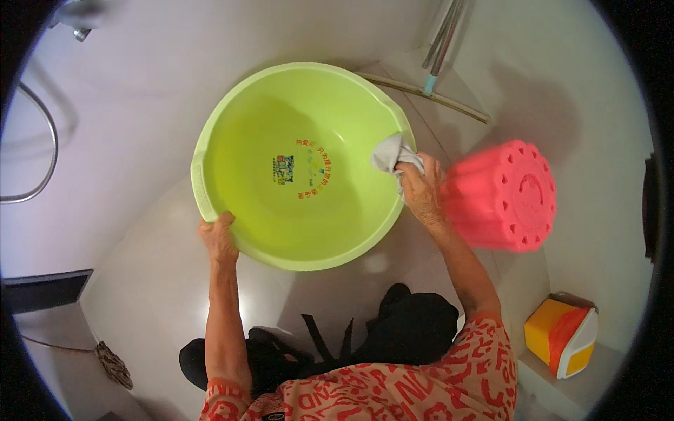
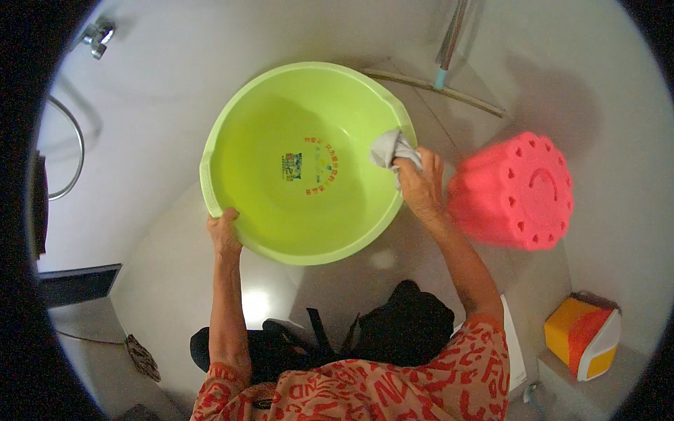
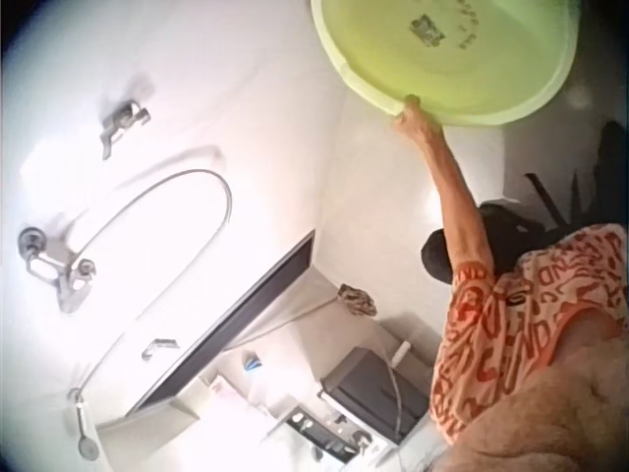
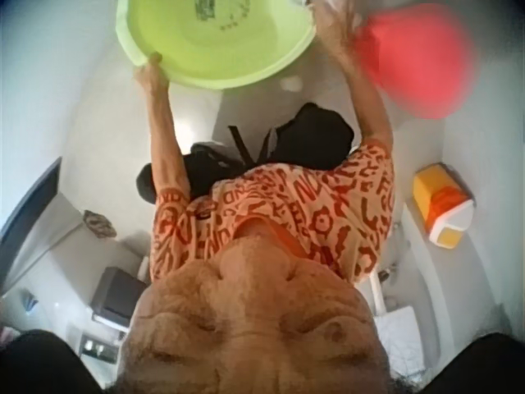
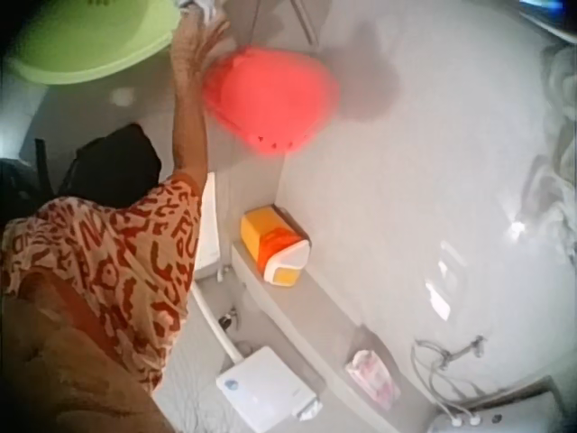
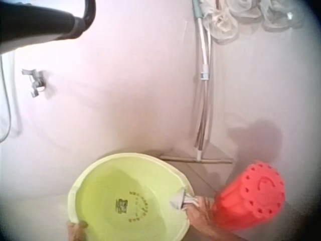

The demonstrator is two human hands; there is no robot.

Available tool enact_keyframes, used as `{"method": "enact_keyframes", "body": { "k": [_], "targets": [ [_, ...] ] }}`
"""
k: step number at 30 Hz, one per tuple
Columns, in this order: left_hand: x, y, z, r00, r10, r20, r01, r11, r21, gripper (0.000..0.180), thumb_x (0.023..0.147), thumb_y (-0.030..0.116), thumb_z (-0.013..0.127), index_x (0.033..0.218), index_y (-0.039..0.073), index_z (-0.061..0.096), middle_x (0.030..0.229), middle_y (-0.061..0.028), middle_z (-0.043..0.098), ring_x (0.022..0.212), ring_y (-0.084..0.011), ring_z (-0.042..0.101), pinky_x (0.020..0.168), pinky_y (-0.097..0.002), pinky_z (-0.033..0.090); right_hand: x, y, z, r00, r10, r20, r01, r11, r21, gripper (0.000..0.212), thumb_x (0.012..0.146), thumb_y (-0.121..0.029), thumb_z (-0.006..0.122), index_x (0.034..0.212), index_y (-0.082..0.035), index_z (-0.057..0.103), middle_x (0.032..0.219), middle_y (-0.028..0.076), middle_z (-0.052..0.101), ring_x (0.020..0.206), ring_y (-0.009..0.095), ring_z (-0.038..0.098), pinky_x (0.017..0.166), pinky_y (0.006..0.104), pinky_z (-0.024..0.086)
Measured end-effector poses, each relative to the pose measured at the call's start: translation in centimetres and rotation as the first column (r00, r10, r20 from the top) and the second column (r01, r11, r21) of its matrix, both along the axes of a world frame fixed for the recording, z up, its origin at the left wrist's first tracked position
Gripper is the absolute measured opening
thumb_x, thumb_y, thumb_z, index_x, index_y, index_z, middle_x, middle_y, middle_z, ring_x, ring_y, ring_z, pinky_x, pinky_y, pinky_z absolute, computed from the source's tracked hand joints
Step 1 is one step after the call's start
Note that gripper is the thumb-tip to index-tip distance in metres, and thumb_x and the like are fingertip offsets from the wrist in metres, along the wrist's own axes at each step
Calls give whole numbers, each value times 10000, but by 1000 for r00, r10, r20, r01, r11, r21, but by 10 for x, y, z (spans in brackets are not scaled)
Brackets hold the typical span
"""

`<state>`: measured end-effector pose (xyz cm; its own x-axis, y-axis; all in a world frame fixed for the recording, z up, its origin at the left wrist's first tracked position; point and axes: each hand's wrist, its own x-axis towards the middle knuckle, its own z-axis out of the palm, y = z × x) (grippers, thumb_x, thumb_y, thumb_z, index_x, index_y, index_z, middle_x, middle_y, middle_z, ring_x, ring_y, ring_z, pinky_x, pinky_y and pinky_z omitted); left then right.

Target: The person wipes the bathroom wall and fixtures with a white cloth. They then clean a green plastic basin and a pink plastic stool, wiping both the inside and outside surfaces. Finally, they wipe a metal mop handle.

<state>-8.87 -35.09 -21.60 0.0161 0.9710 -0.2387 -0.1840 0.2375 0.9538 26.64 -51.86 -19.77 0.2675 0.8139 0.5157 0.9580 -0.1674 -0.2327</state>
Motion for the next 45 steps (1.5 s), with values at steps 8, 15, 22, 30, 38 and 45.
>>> {"method": "enact_keyframes", "body": {
  "k": [8, 15, 22, 30, 38, 45],
  "targets": [
    [1, -2, 10, 999, 36, -41, -40, 994, -100, 378, 678, -13, 550, 1053, -52, 517, 897, -76, 571, 751, -174, 555, 655, -315, 485, 20, 28, -4, 994, -20, -108, 36, 990, 140, 253, 829, -63, 548, 1067, -118, 614, 1039, 175, 498, 983, 367, 486, 857, 457, 397],
    [-1, -20, 7, 996, 75, 40, -70, 991, -117, 376, 675, -18, 549, 1048, -58, 519, 896, -83, 569, 750, -184, 565, 651, -310, 486, 41, 93, 37, 994, -59, -96, 64, 997, 50, 212, 856, -140, 557, 1060, -105, 603, 956, 204, 519, 885, 369, 523, 751, 470, 420],
    [-12, -22, 3, 994, 63, 93, -55, 995, -88, 375, 684, -5, 564, 1052, -68, 533, 912, -99, 594, 751, -193, 582, 661, -314, 499, 22, 183, 60, 954, -300, 5, 299, 952, -62, 269, 885, -200, 531, 1151, -206, 579, 1024, 199, 553, 973, 391, 545, 754, 506, 453],
    [-15, -17, -1, 986, 128, 103, -110, 981, -162, 339, 667, -28, 567, 1004, -60, 553, 854, -96, 614, 688, -186, 596, 642, -321, 513, -7, 268, 63, 949, -316, -13, 314, 947, -72, 328, 896, -181, 505, 1212, -253, 556, 1102, 185, 524, 1064, 376, 499, 867, 523, 391],
    [-14, -13, 1, 989, 105, 103, -92, 988, -128, 329, 684, -29, 552, 1012, -52, 574, 878, -88, 641, 713, -163, 604, 666, -307, 516, -87, 331, 43, 997, -63, 50, 59, 995, 77, 301, 873, -148, 516, 1138, -260, 603, 1238, 99, 461, 1193, 301, 405, 932, 493, 307],
    [-17, -6, 0, 995, 79, 61, -72, 991, -110, 301, 684, -26, 546, 982, -38, 583, 850, -59, 638, 714, -132, 586, 657, -294, 506, -178, 320, 12, 950, 249, 187, -267, 961, 75, 317, 806, -109, 556, 1118, -139, 602, 1240, 105, 438, 1204, 305, 378, 881, 489, 332]
  ]
}}
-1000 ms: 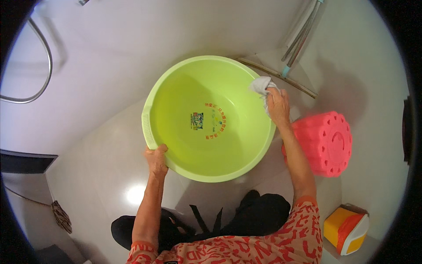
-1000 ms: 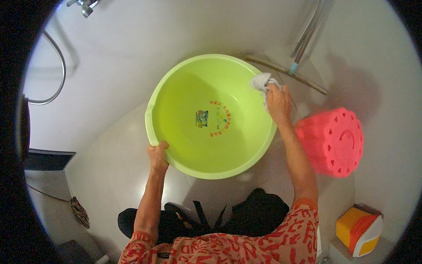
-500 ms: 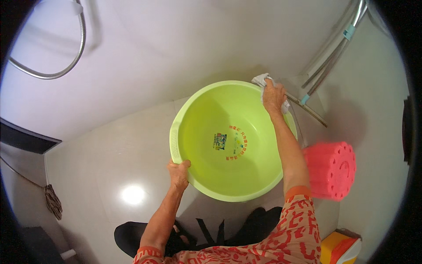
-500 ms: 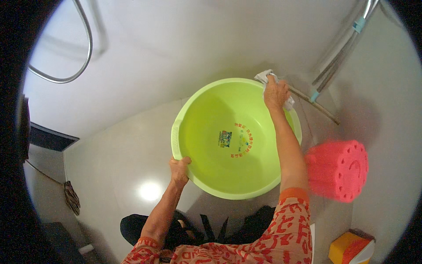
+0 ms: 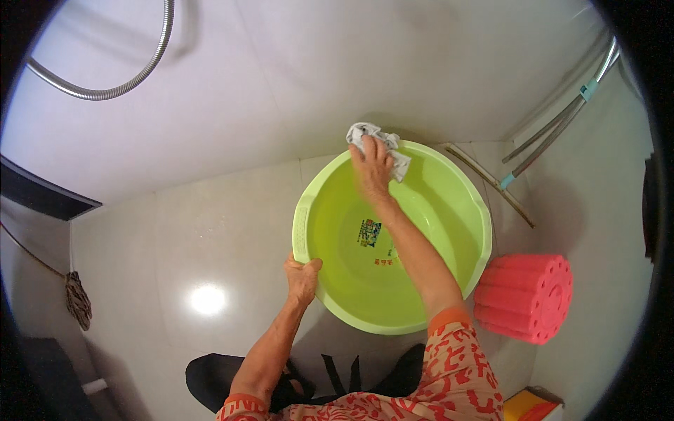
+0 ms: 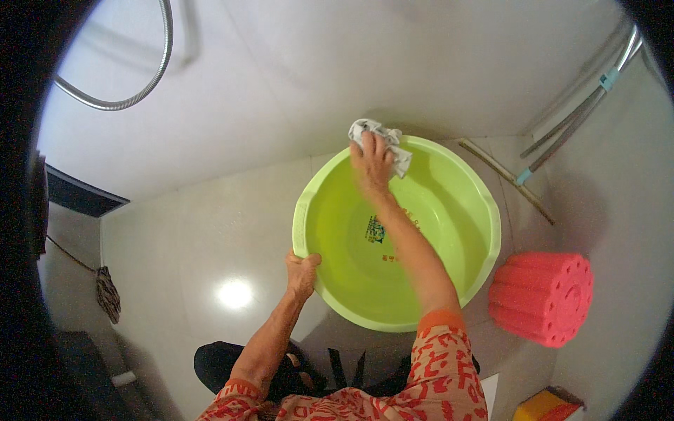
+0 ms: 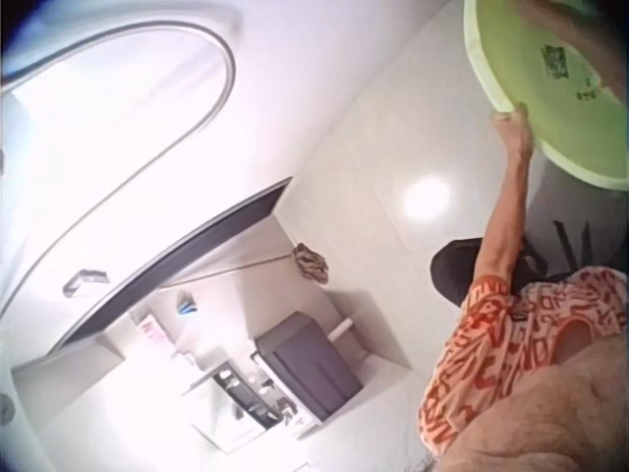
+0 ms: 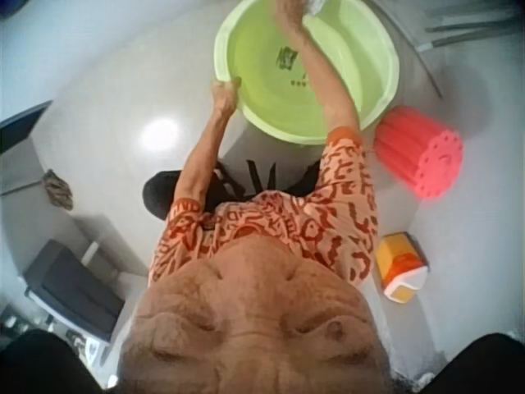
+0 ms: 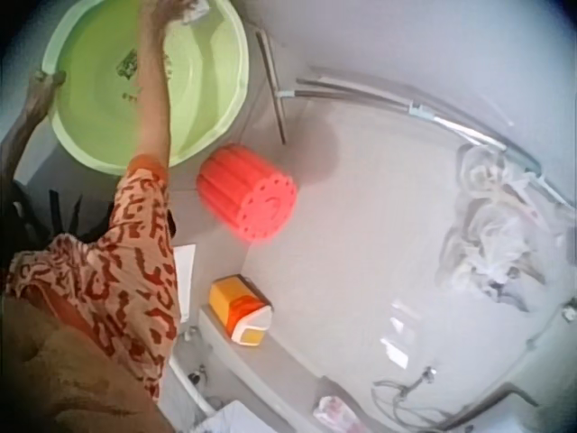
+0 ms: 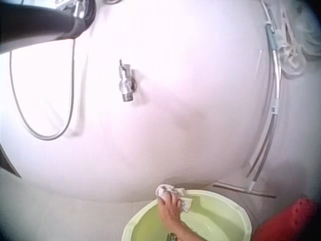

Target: The person wipes the bathroom wall and fixtures with a white cloth. They then clean a green plastic basin and a pink plastic stool, wiping both the inside and outside surfaces. Finally, they wipe a metal mop handle.

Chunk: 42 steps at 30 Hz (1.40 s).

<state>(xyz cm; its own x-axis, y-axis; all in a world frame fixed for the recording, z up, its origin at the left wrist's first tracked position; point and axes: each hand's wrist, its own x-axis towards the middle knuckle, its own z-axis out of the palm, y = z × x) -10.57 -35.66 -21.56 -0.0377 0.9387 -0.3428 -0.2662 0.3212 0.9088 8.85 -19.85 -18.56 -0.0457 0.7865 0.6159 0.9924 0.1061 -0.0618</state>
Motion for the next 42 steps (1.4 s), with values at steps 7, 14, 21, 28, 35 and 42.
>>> {"method": "enact_keyframes", "body": {
  "k": [7, 14, 21, 28, 35, 42],
  "targets": [
    [3, 2, 4, 998, -3, -56, 1, 1000, -30, 283, 687, -21, 557, 968, -36, 583, 841, -52, 633, 709, -126, 580, 650, -280, 496, -51, -22, -9, 786, 516, -340, -579, 807, -115, 389, 746, 24, 559, 1118, -75, 614, 1158, 147, 480, 1131, 360, 402, 928, 465, 369],
    [6, 0, 1, 997, 56, -61, -57, 998, -10, 296, 697, -26, 547, 991, -45, 573, 851, -45, 627, 716, -123, 573, 660, -275, 491, -46, -37, 38, 770, 623, -138, -615, 667, -421, 409, 812, -90, 569, 1173, -275, 625, 1319, 41, 472, 1211, 282, 379, 947, 456, 312],
    [5, 3, -1, 996, 32, -81, -33, 999, -4, 305, 684, -2, 552, 985, -48, 555, 838, -68, 611, 689, -152, 579, 643, -292, 504, -23, -12, 41, 882, 470, -27, -434, 789, -435, 397, 833, -133, 555, 1201, -278, 584, 1299, 44, 466, 1191, 291, 398, 941, 437, 318],
    [3, 2, -9, 998, 52, -41, -52, 999, 6, 330, 683, -4, 555, 1010, -52, 546, 849, -68, 610, 697, -146, 570, 646, -291, 495, 69, -4, 43, 977, 114, 181, -66, 966, -249, 490, 818, -182, 601, 1279, -314, 501, 1275, 58, 482, 1022, 287, 496, 852, 441, 367],
    [0, 5, -4, 999, 0, -53, -1, 1000, -20, 325, 686, 3, 552, 1006, -58, 551, 858, -78, 616, 708, -149, 578, 657, -291, 496, 157, -55, 53, 976, -104, 191, 157, 944, -290, 602, 817, -169, 632, 1364, -268, 402, 1280, 90, 468, 1037, 308, 488, 855, 441, 368],
    [-4, 7, -4, 994, -70, -82, 69, 998, -9, 274, 702, -6, 557, 971, -55, 566, 839, -72, 624, 694, -139, 576, 644, -295, 497, 148, -41, 28, 966, -260, 6, 258, 954, -151, 510, 822, -107, 585, 1310, -181, 461, 1176, 122, 480, 1053, 342, 450, 875, 469, 366]
  ]
}}
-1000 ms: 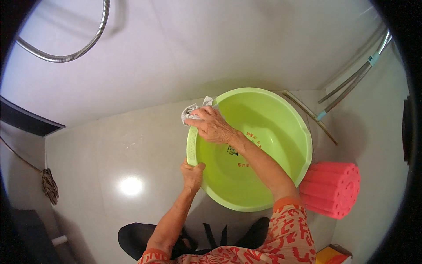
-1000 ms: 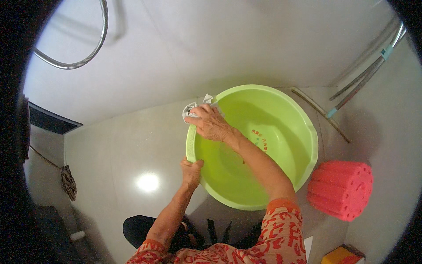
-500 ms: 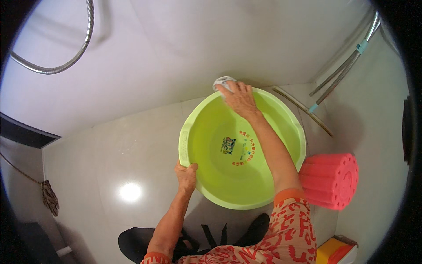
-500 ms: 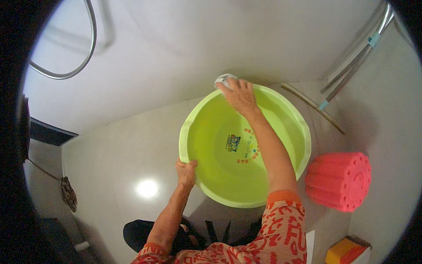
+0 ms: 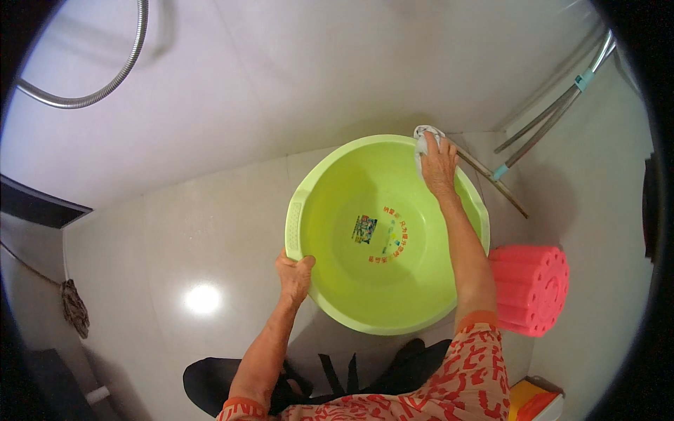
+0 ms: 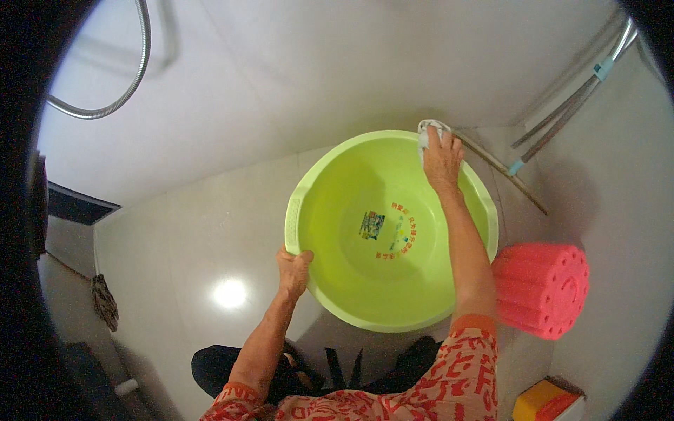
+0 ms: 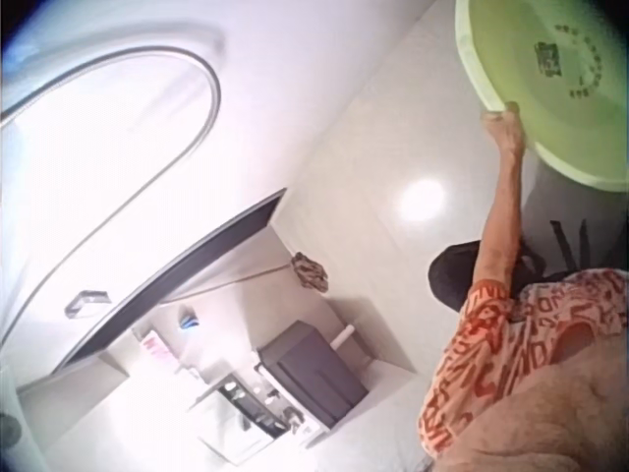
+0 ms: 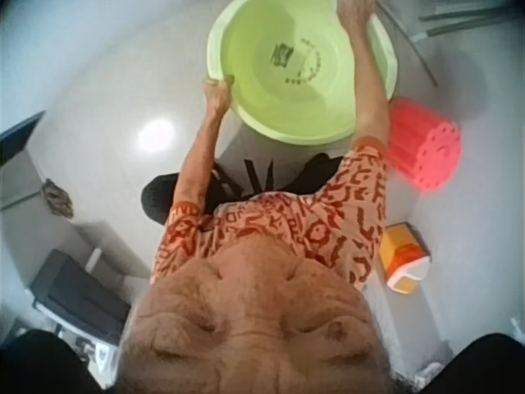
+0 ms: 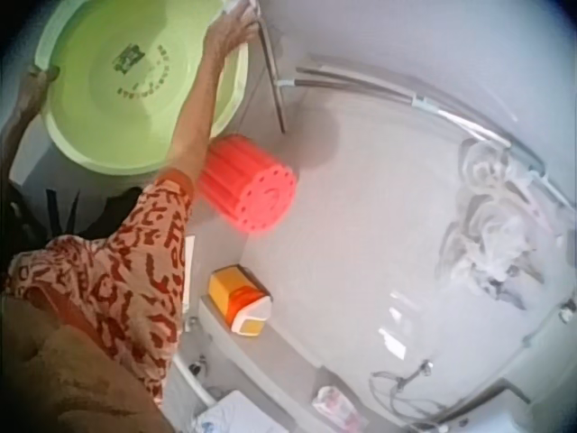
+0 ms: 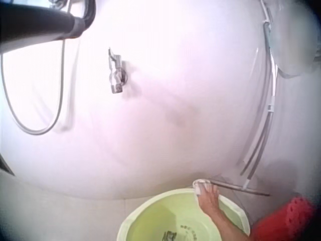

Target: The person wipes the bathroom wall and fixtures with a white cloth. They then clean a green plastic basin and a pink plastic stool, wiping both the inside and outside surfaces. Finally, they wipe a metal mop handle.

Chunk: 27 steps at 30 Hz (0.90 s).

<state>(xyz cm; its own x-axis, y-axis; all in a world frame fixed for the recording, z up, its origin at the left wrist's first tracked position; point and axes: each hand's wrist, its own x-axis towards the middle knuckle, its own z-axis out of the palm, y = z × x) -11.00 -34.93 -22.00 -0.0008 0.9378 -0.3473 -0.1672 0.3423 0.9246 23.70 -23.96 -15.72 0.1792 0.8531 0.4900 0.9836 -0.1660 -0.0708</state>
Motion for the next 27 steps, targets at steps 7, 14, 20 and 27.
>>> {"method": "enact_keyframes", "body": {
  "k": [7, 14, 20, 27],
  "targets": [
    [2, -1, -3, 999, 35, -11, -35, 998, -44, 277, 701, -12, 560, 976, -44, 572, 829, -66, 635, 694, -141, 587, 639, -301, 498, -73, 38, -14, 950, 312, 10, -310, 939, 153, 427, 797, -61, 558, 1214, -146, 572, 1194, 96, 493, 1052, 329, 437, 893, 475, 382],
    [8, -4, 1, 998, 60, -9, -60, 998, -4, 270, 702, -23, 554, 970, -34, 587, 831, -73, 644, 680, -142, 592, 627, -299, 498, -154, 34, -27, 822, 554, -129, -544, 832, 110, 437, 773, -14, 571, 1188, -147, 599, 1199, 91, 530, 1042, 329, 446, 919, 447, 389],
    [12, -3, 2, 996, 69, 55, -70, 997, 13, 302, 699, -28, 560, 1001, -31, 577, 822, -66, 639, 659, -141, 587, 606, -293, 496, -197, -4, -10, 635, 602, -484, -702, 712, -36, 471, 765, 36, 533, 1199, -135, 599, 1234, 125, 520, 1050, 348, 436, 975, 434, 377],
    [7, 7, -17, 983, -54, 177, 46, 998, 47, 386, 756, 69, 550, 1132, -11, 518, 1028, -104, 620, 839, -196, 625, 703, -325, 524, -225, -49, -12, 586, 744, -322, -792, 609, -34, 449, 771, 13, 517, 1192, -116, 605, 1219, 114, 526, 1001, 344, 450, 909, 431, 398]
  ]
}}
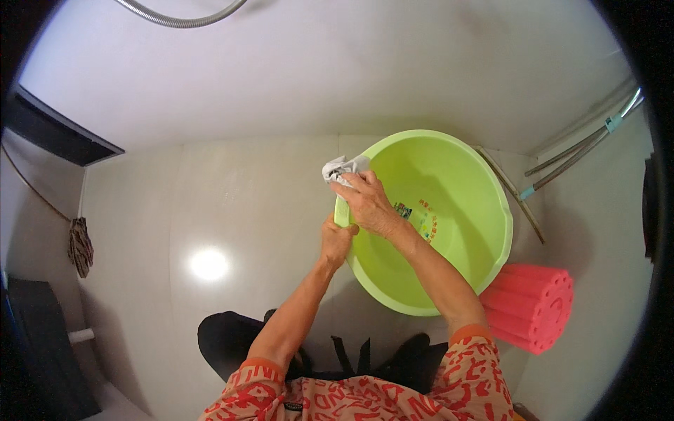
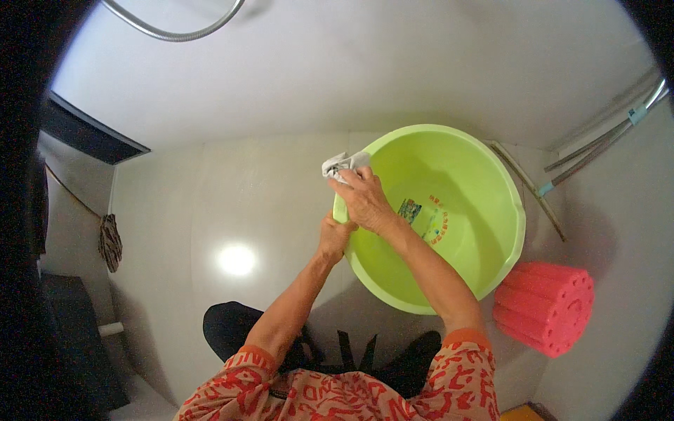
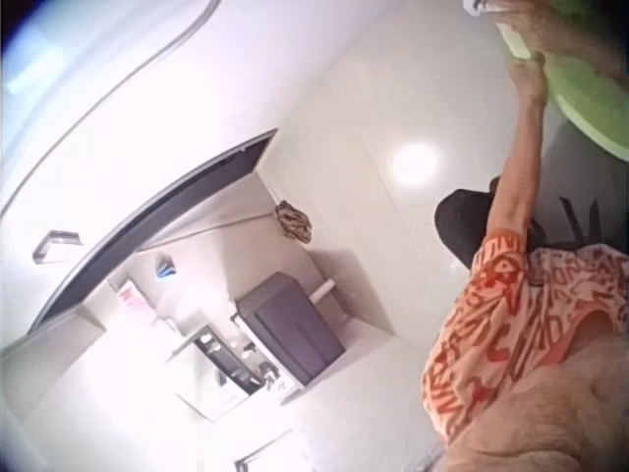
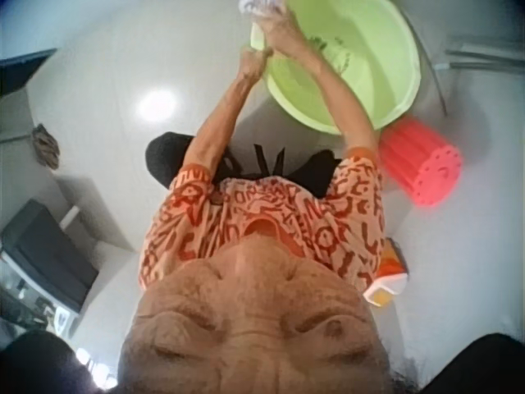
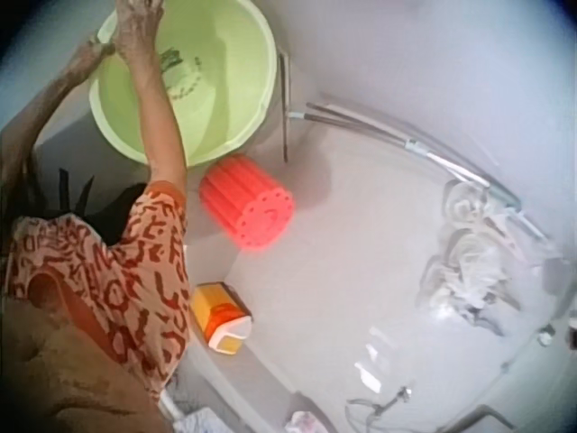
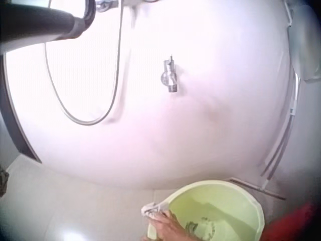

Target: The person wipes the bathroom wall and fixtures with a white cloth. They then clean a green plastic basin and a pink plastic stool, wiping both the inside and outside surfaces. Finally, they wipe a metal mop handle.

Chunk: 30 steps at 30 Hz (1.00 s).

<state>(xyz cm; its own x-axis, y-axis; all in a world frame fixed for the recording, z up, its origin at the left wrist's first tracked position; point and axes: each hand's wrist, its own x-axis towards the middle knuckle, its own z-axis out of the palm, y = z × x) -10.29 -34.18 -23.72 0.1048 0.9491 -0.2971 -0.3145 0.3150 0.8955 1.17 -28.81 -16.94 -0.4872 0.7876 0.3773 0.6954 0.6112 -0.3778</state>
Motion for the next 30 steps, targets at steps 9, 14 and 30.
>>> {"method": "enact_keyframes", "body": {
  "k": [9, 14, 30],
  "targets": [
    [-11, -2, 36, 672, 157, 724, 144, 931, -335, 835, 838, 687, 335, 1356, 38, 420, 1323, -161, 493, 1208, -332, 476, 1038, -458, 361, 2, -75, 14, 986, 151, 68, -141, 981, -135, 417, 772, 2, 544, 1179, -79, 588, 1152, 138, 503, 927, 328, 479, 830, 436, 437],
    [-6, -2, 34, 652, 236, 720, 135, 899, -417, 930, 809, 804, 253, 1354, 74, 442, 1338, -140, 484, 1219, -318, 464, 1059, -452, 340, 1, -97, 11, 982, 85, 167, -91, 995, 27, 380, 784, -22, 557, 1164, -29, 580, 1093, 153, 487, 905, 317, 493, 794, 413, 454],
    [-2, 7, 16, 788, 0, 615, 234, 925, -299, 897, 865, 755, 137, 1424, 74, 304, 1423, -100, 409, 1296, -276, 404, 1069, -459, 325, -8, 43, 6, 947, -312, 74, 314, 949, -24, 322, 810, -116, 566, 1118, -22, 573, 1060, 246, 474, 967, 414, 476, 854, 509, 409]
  ]
}}
